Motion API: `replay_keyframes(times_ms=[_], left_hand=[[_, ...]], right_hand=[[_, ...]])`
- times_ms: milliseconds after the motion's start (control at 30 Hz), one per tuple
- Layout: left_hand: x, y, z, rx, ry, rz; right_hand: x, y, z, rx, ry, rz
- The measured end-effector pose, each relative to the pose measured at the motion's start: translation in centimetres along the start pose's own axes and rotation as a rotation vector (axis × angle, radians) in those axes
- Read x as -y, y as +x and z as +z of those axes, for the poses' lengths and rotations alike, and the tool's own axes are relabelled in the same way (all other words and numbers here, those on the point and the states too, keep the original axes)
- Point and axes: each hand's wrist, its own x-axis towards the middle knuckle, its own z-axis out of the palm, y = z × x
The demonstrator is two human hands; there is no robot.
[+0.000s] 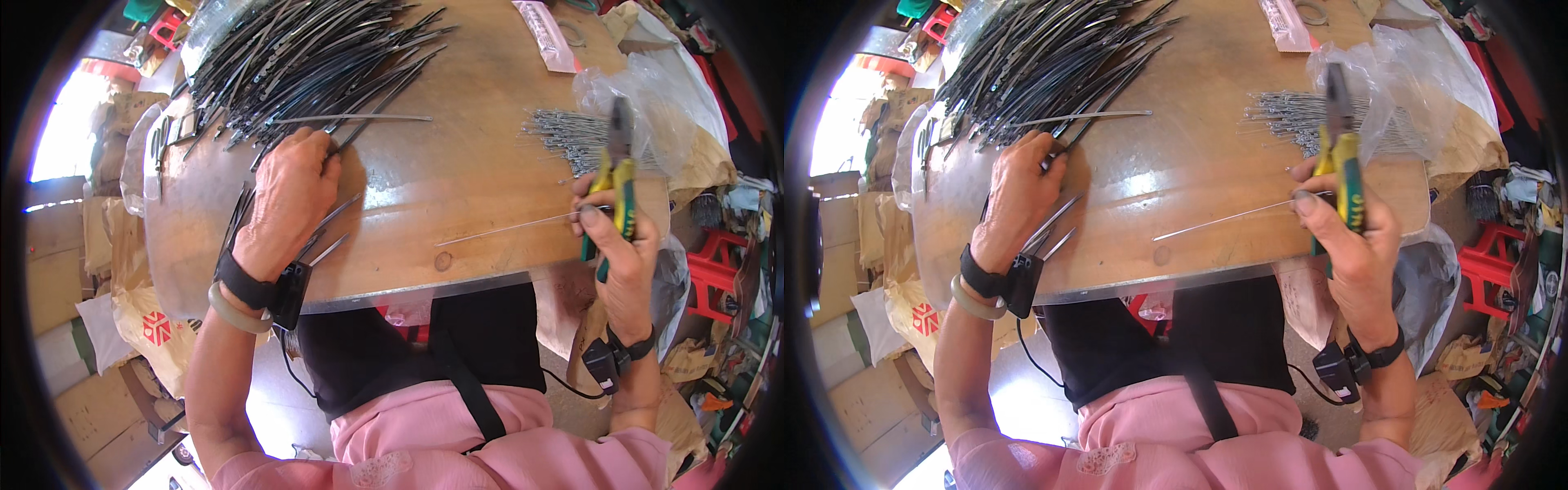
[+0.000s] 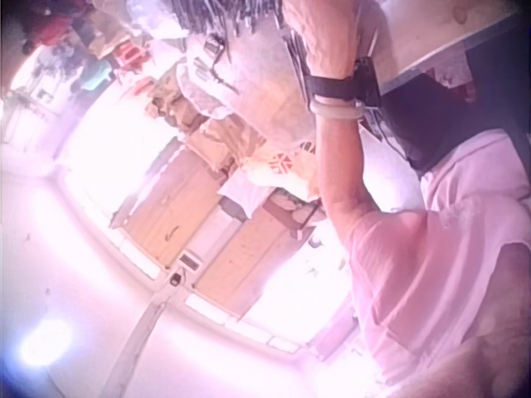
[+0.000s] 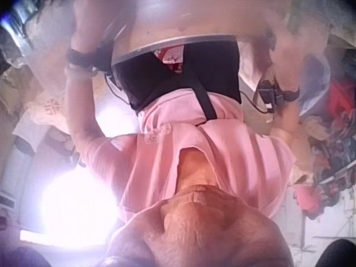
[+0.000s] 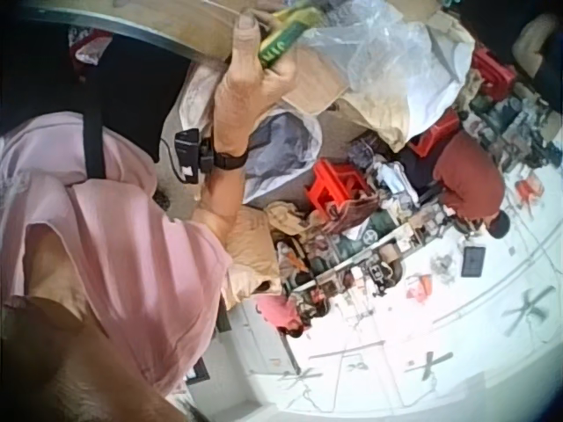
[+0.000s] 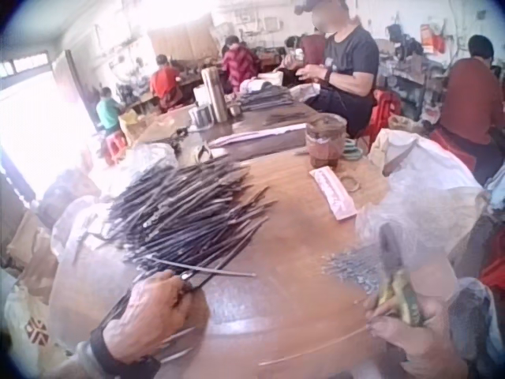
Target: The person processes metal rods at a table by picking up rods, holding them together with pliers, and wrapping wire around them before placing them back into a pile.
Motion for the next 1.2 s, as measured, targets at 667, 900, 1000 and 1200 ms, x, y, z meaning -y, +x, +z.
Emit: replay_keyframes(times_ms=[667,900,1000,1200], left_hand=[[-8.0,-14.3,-2.2,0.094,-2.21,-0.884],[-8.0,-15.1,-0.1,0.293,-1.87,-0.725],[-8.0,-15.6,0.2,0.259,-1.782,-0.742],[-7.8,-15.5,1.3,0.224,-1.671,-0.75]], right_hand=[[1.7,-4.4,1.0,0.064,0.3,0.066],[2.4,-4.2,2.3,0.127,0.139,-0.135],[1.9,-4.2,2.9,0.143,0.091,-0.164],[1.4,-4.2,2.1,0.176,0.017,-0.178]])
